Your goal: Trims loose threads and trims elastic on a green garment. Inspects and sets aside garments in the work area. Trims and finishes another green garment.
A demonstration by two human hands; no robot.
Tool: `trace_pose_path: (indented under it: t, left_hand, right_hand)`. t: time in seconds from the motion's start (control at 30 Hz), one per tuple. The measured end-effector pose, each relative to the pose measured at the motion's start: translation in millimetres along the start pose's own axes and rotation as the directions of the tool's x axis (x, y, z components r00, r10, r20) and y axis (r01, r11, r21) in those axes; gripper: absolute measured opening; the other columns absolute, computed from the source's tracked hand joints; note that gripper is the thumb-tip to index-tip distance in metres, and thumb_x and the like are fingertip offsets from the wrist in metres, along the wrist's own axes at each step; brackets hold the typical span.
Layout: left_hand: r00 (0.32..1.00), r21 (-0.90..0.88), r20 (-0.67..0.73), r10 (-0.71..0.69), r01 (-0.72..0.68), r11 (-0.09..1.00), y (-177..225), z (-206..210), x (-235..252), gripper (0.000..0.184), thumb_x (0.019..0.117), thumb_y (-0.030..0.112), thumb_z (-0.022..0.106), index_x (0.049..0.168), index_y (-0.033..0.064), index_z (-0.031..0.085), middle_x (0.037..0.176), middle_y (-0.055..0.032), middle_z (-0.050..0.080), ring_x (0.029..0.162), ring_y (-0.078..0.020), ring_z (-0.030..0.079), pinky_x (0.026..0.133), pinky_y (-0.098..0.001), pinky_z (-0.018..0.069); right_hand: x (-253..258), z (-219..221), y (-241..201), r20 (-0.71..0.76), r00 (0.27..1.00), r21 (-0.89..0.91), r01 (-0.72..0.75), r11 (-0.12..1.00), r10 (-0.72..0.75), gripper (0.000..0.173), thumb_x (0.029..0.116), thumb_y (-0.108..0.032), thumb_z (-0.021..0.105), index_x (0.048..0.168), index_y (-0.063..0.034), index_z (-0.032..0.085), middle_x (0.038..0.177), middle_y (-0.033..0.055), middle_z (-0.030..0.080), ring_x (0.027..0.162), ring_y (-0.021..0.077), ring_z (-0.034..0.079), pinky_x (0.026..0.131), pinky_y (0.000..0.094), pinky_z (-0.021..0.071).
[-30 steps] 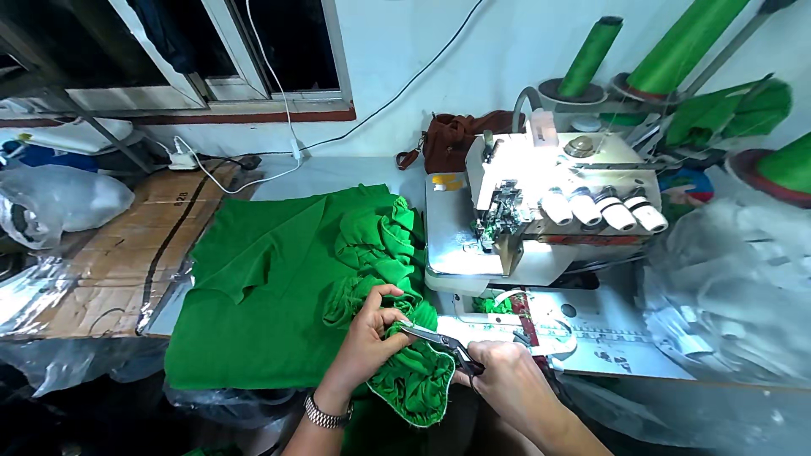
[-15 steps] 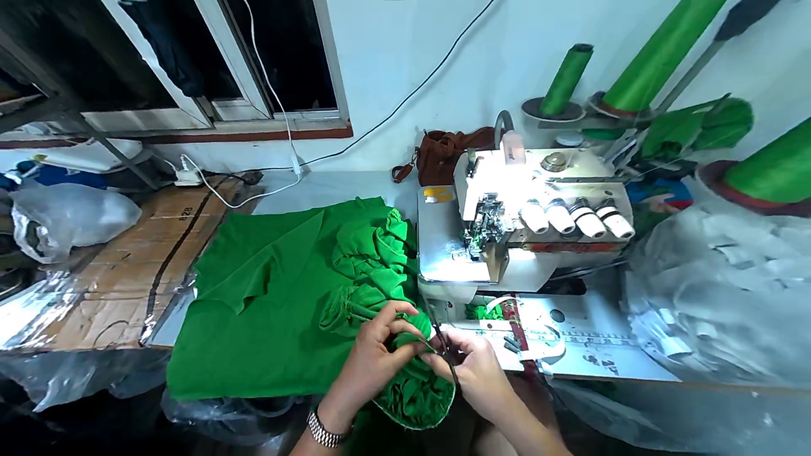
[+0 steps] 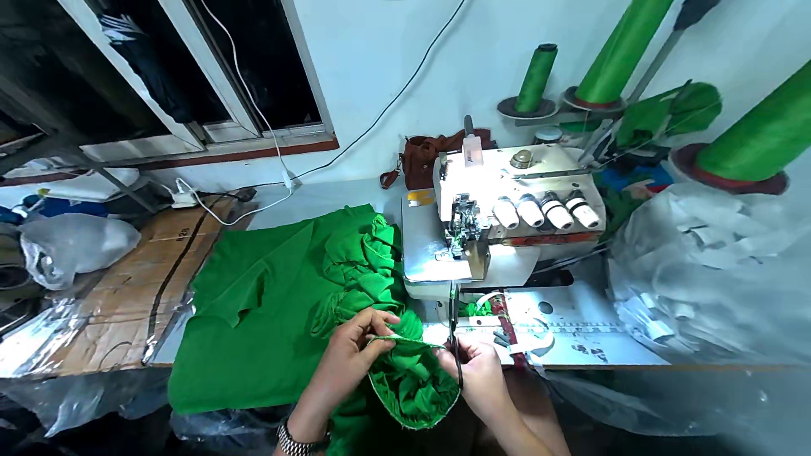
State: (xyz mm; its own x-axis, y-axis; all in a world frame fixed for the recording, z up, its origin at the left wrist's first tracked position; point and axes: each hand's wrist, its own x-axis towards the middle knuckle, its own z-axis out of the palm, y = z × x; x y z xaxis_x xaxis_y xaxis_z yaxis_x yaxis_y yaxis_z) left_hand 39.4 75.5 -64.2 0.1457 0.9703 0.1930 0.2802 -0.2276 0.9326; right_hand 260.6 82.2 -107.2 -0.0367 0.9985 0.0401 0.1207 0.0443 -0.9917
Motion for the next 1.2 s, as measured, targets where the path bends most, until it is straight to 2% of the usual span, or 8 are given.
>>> trace_pose_path:
  t: [0.13,0.33,0.4,0.57,0.7,0.83,1.0,1.2]
  left_hand:
    - [1.0,-0.008,0.008,0.021,-0.021,1.0,0,4,1,0.012,0.0897,0.003,0.068,0.1,0.0082,0.065,0.099,-0.002,0.071,0.091,-0.0123,0.069,0.082,-0.0285,0.058]
    - [0.981,0.223,-0.004,0.194,-0.188,0.956,-9,10,-4,0.025,0.0905,0.001,0.059,0.113,0.0066,0.068,0.106,-0.0013,0.069,0.098,-0.0101,0.068,0.089,-0.0275,0.0586]
    - [0.981,0.249,0.043,0.189,-0.194,0.949,-9,11,-3,0.028,0.0918,0.007,0.064,0.119,0.0093,0.071,0.098,0.0014,0.066,0.091,-0.0065,0.063,0.083,-0.0219,0.0548]
    - [0.992,0.179,0.093,0.09,-0.106,0.978,-10,10,4,0.013,0.0881,0.025,0.076,0.095,0.0147,0.08,0.086,0.0073,0.065,0.087,0.0003,0.06,0.081,-0.0166,0.0491]
    - [0.985,-0.084,0.163,0.056,-0.043,0.996,-14,4,11,0.01,0.0933,0.015,0.068,0.087,0.0073,0.07,0.114,-0.0055,0.073,0.112,-0.0156,0.067,0.099,-0.0341,0.0537]
    - [0.992,-0.138,0.091,-0.087,0.099,0.986,-15,7,13,0.006,0.0904,0.005,0.063,0.096,0.0084,0.063,0.091,-0.0036,0.073,0.086,-0.012,0.069,0.079,-0.0289,0.0556]
    - [0.988,-0.197,0.123,-0.094,0.117,0.973,-16,7,11,0.018,0.0867,0.004,0.071,0.104,0.0068,0.069,0.092,-0.0051,0.073,0.086,-0.0134,0.07,0.081,-0.0297,0.0581]
    - [0.992,-0.192,0.111,-0.06,0.081,0.978,-16,15,11,0.008,0.0869,0.007,0.074,0.088,0.0084,0.066,0.092,-0.0027,0.072,0.088,-0.0102,0.068,0.081,-0.0268,0.0558]
  right_hand:
    - [-2,2,0,-0.057,0.998,0.016,-0.028,0.999,0.028,0.01,0.0834,-0.016,0.071,0.075,-0.0102,0.07,0.063,-0.0091,0.059,0.057,-0.0057,0.052,0.054,0.0135,0.0434]
    - [-5,5,10,-0.149,0.986,-0.01,0.073,0.997,-0.074,0.011,0.0833,-0.017,0.072,0.076,-0.009,0.07,0.064,-0.0077,0.061,0.057,-0.0066,0.053,0.054,0.012,0.0444]
    - [-6,7,10,-0.137,0.988,0.013,0.08,0.997,-0.077,0.012,0.0838,-0.017,0.072,0.075,-0.0092,0.069,0.064,-0.0077,0.06,0.057,-0.0065,0.053,0.054,0.0117,0.0436]
    - [-8,6,4,-0.031,1.0,0.061,-0.001,0.998,0.003,0.015,0.0841,-0.021,0.073,0.074,-0.0114,0.068,0.061,-0.0101,0.057,0.055,-0.0062,0.051,0.052,0.0125,0.0418]
    - [-5,6,5,0.1,0.993,0.07,-0.065,0.995,0.057,0.02,0.0835,-0.027,0.075,0.071,-0.0132,0.067,0.059,-0.0106,0.055,0.053,-0.0042,0.049,0.051,0.0157,0.0407]
    - [-3,1,5,0.176,0.98,-0.096,-0.072,0.993,0.088,0.026,0.0835,-0.038,0.076,0.075,-0.0145,0.069,0.062,-0.0104,0.057,0.056,-0.003,0.052,0.054,0.0184,0.0435]
    - [-13,-17,9,0.107,0.977,-0.582,0.21,0.786,-0.182,0.053,0.0764,-0.062,0.075,0.067,-0.0108,0.065,0.058,-0.0014,0.055,0.054,0.0109,0.054,0.052,0.0328,0.0456]
    - [-32,-32,14,0.093,0.935,-0.747,0.293,0.596,-0.344,0.055,0.0733,-0.064,0.071,0.063,-0.0106,0.062,0.054,0.001,0.054,0.047,0.0156,0.055,0.044,0.0371,0.0441]
